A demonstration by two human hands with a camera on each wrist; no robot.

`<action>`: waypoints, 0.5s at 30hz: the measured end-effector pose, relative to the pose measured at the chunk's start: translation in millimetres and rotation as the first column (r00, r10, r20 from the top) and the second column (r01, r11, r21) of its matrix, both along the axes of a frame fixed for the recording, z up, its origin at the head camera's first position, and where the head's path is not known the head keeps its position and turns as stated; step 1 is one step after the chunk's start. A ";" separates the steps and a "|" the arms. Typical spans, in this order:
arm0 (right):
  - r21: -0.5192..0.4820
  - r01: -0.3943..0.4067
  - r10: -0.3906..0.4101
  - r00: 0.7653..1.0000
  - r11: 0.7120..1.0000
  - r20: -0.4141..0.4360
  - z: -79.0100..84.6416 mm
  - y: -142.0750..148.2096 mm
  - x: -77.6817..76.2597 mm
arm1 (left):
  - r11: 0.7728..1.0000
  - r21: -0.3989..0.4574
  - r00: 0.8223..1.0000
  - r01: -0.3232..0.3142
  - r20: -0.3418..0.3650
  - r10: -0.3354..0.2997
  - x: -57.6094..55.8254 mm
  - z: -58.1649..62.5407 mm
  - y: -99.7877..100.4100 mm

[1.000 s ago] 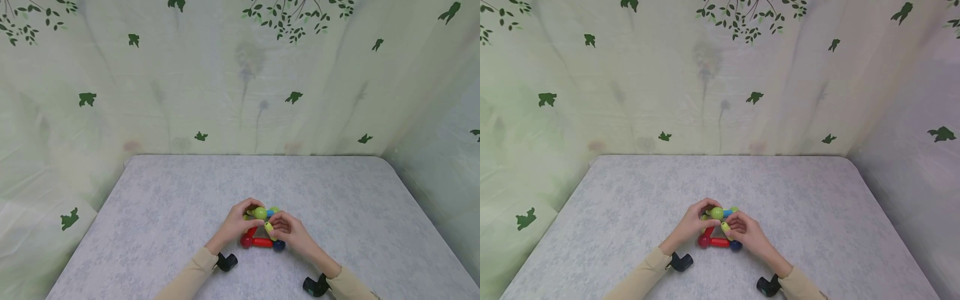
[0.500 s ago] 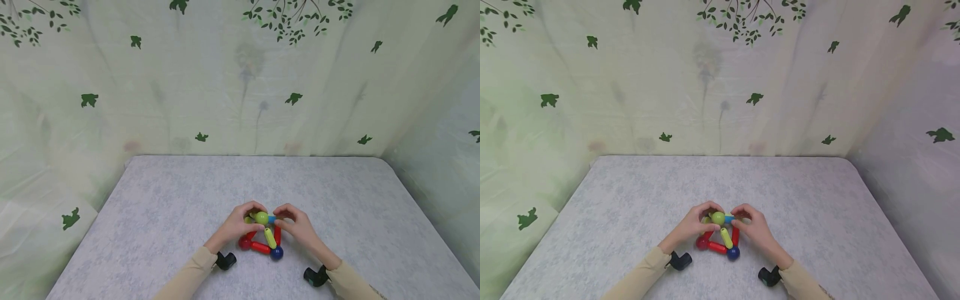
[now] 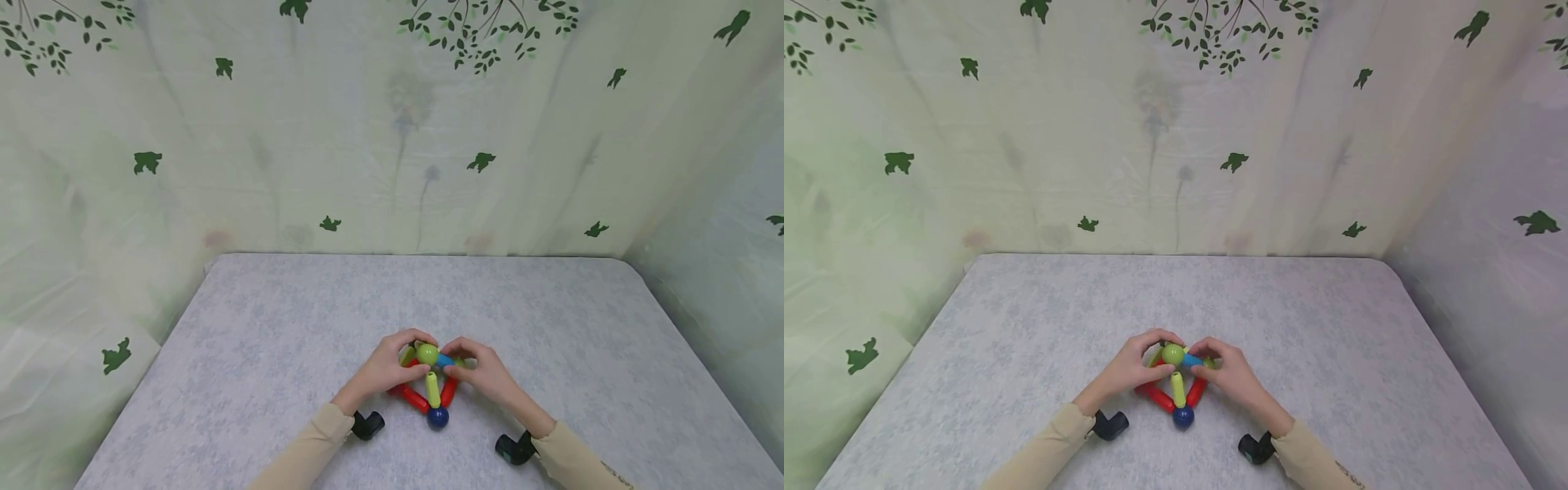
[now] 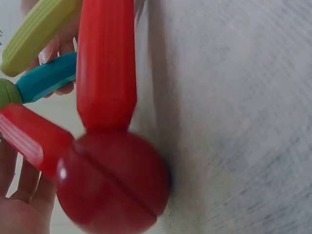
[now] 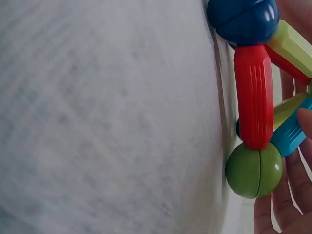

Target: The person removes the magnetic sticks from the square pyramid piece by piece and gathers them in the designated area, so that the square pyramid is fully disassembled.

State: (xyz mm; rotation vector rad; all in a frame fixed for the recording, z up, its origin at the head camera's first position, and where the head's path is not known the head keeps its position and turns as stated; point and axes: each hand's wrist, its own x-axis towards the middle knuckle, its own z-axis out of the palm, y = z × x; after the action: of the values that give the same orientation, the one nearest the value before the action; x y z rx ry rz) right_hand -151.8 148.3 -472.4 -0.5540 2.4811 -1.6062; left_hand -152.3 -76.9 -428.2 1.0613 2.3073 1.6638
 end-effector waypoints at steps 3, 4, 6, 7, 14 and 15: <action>0.012 -0.006 0.006 1.000 1.000 -0.004 -0.5 0.3 2.1 | 1.000 -0.007 0.998 -0.017 -0.053 0.017 0.1 -1.0 2.0; 0.011 -0.009 0.009 1.000 1.000 -0.006 -1.0 0.3 2.8 | 1.000 -0.004 0.997 -0.022 -0.077 0.022 0.1 -1.1 2.6; 0.016 -0.011 0.011 1.000 1.000 -0.014 -1.2 -0.4 5.0 | 0.999 0.003 0.992 -0.032 -0.120 0.032 0.3 -1.1 4.1; 0.011 -0.012 0.012 1.000 1.000 -0.014 -1.0 -0.8 6.4 | 0.999 0.003 0.989 -0.035 -0.140 0.036 0.4 -1.0 5.0; 0.024 0.014 -0.014 1.000 1.000 -0.002 5.2 -6.3 15.5 | 0.999 0.018 0.981 -0.048 -0.189 0.051 0.7 -2.6 8.5; 0.029 0.016 -0.016 1.000 0.999 0.002 7.0 -7.3 16.5 | 0.999 0.022 0.981 -0.049 -0.187 0.052 0.7 -2.7 8.5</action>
State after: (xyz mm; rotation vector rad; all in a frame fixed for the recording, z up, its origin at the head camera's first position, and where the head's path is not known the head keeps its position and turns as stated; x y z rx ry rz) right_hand -135.3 141.0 -465.4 -0.5298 2.5091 -1.5730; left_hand -151.6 -68.4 -431.0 1.2220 2.4574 1.6716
